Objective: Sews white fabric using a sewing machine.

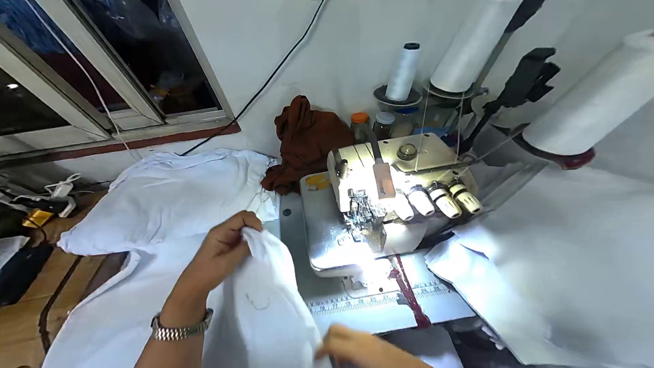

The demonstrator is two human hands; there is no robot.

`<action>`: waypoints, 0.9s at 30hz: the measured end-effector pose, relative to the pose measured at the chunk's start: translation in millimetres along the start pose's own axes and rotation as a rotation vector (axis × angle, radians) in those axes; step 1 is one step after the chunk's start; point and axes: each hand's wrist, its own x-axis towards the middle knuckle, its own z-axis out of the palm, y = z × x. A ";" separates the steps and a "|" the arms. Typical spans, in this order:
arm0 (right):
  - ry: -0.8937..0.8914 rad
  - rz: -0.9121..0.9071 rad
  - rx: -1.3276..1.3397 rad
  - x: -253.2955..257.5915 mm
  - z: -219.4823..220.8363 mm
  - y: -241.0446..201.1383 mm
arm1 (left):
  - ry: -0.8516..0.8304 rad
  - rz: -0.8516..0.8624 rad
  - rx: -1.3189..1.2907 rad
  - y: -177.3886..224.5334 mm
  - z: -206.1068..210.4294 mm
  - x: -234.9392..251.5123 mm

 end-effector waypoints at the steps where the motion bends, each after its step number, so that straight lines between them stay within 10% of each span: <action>1: 0.152 -0.001 -0.056 1.9 -2.8 -0.3 | -0.032 0.011 -0.045 4.4 12.1 -8.1; 4: 0.441 0.109 0.047 22.2 -8.0 -0.4 | -0.067 0.053 -0.094 12.2 39.8 -28.2; 13: 0.576 0.177 0.896 67.4 13.9 5.6 | 0.042 0.161 0.007 35.4 56.8 -56.2; 27: 0.705 -0.111 0.048 50.9 8.3 -39.8 | -0.014 0.100 0.064 67.6 67.5 -59.4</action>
